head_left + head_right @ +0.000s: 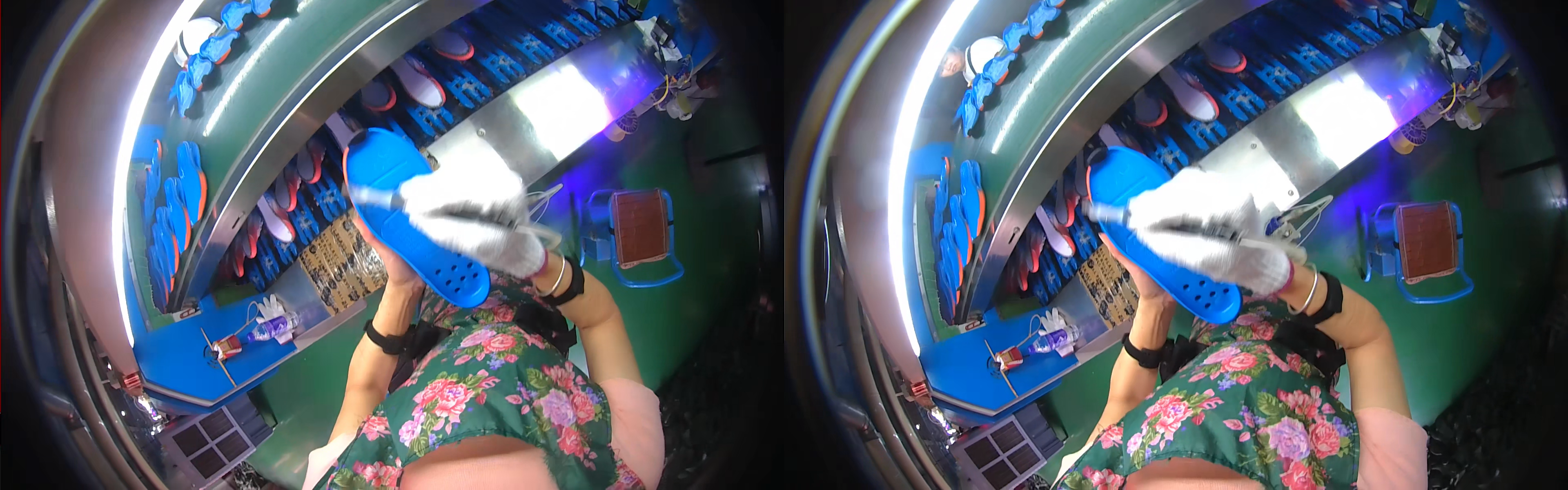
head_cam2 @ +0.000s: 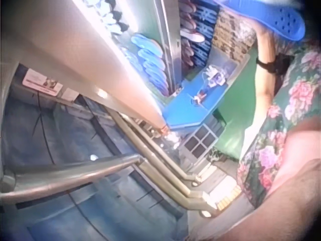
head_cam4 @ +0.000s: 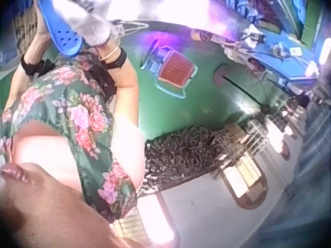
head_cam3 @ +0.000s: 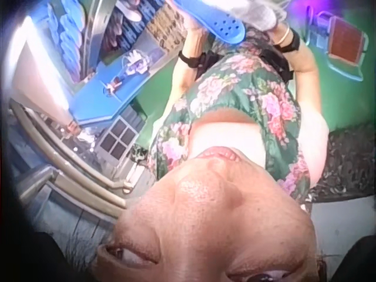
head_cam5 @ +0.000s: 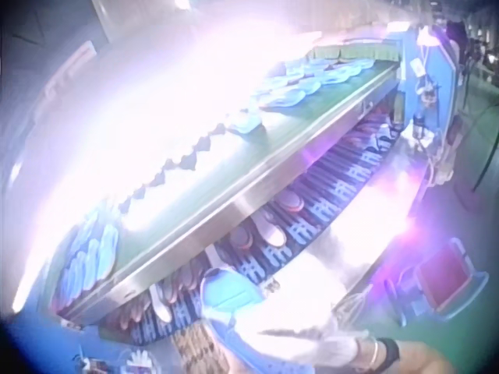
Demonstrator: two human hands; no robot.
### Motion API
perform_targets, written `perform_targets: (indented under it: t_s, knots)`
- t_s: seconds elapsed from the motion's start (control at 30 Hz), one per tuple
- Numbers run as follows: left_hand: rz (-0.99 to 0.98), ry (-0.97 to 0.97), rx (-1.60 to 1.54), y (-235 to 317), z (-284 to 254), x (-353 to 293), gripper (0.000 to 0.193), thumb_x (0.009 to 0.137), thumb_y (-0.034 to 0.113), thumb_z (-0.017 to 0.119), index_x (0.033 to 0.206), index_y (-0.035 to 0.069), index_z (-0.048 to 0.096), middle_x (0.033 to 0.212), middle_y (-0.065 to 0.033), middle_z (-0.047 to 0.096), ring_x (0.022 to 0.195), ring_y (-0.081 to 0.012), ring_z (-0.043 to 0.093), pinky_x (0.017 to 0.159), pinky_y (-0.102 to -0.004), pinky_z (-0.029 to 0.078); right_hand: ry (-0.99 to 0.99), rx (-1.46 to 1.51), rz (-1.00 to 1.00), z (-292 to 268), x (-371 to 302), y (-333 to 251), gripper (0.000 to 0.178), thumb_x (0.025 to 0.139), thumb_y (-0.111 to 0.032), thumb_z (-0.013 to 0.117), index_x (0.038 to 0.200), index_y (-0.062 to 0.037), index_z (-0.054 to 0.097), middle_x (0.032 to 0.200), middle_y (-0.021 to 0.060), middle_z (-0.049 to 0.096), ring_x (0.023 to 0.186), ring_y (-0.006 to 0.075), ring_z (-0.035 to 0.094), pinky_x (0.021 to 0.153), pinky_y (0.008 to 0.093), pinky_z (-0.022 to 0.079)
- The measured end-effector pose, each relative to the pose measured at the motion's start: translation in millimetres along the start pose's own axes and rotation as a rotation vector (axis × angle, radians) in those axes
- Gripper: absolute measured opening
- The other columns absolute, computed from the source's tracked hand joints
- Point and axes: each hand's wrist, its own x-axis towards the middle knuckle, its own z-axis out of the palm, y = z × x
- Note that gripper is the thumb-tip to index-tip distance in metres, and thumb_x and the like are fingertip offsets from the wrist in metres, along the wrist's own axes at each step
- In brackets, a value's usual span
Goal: Applying glue to blue shoe soles using a brush on a factory assembly line.
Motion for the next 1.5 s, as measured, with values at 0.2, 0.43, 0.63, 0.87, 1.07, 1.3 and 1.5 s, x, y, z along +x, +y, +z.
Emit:
perform_targets:
  t_s: [0.2, 0.43, 0.63, 0.87, 1.07, 1.3, 1.5]
  knots:
    - [-0.041, -0.010, 0.050, 6, 1, 5, 0.099, 0.090, 0.088, 0.034, 0.158, 0.015, 0.033, 0.156, -0.0109, 0.044, 0.140, -0.0319, 0.045, 0.118, -0.0510, 0.036, -0.099, -0.292, -0.243, 0, -8, 4, 0.026, 0.081, -0.006, 0.077, 0.107, -0.0035, 0.077, 0.104, 0.0106, 0.076, 0.092, 0.0249, 0.071, 0.082, 0.0378, 0.057]
    - [0.041, 0.120, 0.037, 3, -9, 9, 0.101, 0.088, 0.090, 0.032, 0.155, 0.014, 0.035, 0.150, -0.0100, 0.048, 0.136, -0.0301, 0.048, 0.116, -0.0504, 0.039, -0.071, -0.073, -0.066, -5, -12, 8, 0.020, 0.086, -0.009, 0.075, 0.106, -0.0090, 0.078, 0.105, 0.0119, 0.076, 0.094, 0.0281, 0.071, 0.081, 0.0378, 0.057]
    - [-0.076, 0.088, -0.118, 2, -45, 14, 0.104, 0.085, 0.090, 0.040, 0.157, 0.015, 0.030, 0.150, -0.0133, 0.048, 0.131, -0.0350, 0.052, 0.108, -0.0535, 0.047, -0.200, 0.130, -0.013, 0, -23, 6, 0.020, 0.081, -0.009, 0.080, 0.101, -0.0087, 0.078, 0.104, 0.0101, 0.076, 0.091, 0.0245, 0.072, 0.081, 0.0368, 0.056]
    - [-0.105, -0.150, -0.127, 16, -46, 27, 0.111, 0.082, 0.095, 0.036, 0.152, 0.009, 0.035, 0.128, -0.0200, 0.060, 0.103, -0.0353, 0.065, 0.088, -0.0505, 0.057, -0.205, -0.190, -0.161, 4, -29, 6, 0.021, 0.083, -0.012, 0.078, 0.105, -0.0102, 0.077, 0.102, 0.0071, 0.076, 0.090, 0.0272, 0.071, 0.082, 0.0372, 0.057]
    - [-0.048, -0.145, -0.155, 19, -33, 33, 0.119, 0.072, 0.101, 0.038, 0.142, 0.004, 0.043, 0.107, -0.0235, 0.065, 0.087, -0.0392, 0.067, 0.070, -0.0510, 0.057, -0.109, 0.093, 0.122, -2, -39, 20, 0.022, 0.080, -0.012, 0.080, 0.102, -0.0097, 0.079, 0.102, 0.0091, 0.077, 0.091, 0.0251, 0.072, 0.083, 0.0359, 0.057]
    - [-0.200, -0.406, -0.355, 22, -51, 44, 0.119, 0.063, 0.096, 0.063, 0.126, -0.005, 0.051, 0.104, -0.0174, 0.065, 0.092, -0.0351, 0.061, 0.087, -0.0490, 0.050, -0.170, 0.165, 0.159, 6, -44, 6, 0.024, 0.077, -0.009, 0.083, 0.100, -0.0126, 0.079, 0.094, 0.0086, 0.076, 0.086, 0.0246, 0.072, 0.077, 0.0362, 0.058]
    - [-0.076, -0.348, -0.402, 18, -59, 47, 0.116, 0.071, 0.100, 0.043, 0.136, 0.004, 0.050, 0.109, -0.0191, 0.066, 0.087, -0.0352, 0.066, 0.080, -0.0535, 0.052, -0.204, -0.116, -0.064, 10, -54, 1, 0.028, 0.079, -0.009, 0.081, 0.106, -0.0150, 0.077, 0.104, 0.0061, 0.075, 0.087, 0.0271, 0.070, 0.077, 0.0382, 0.057]
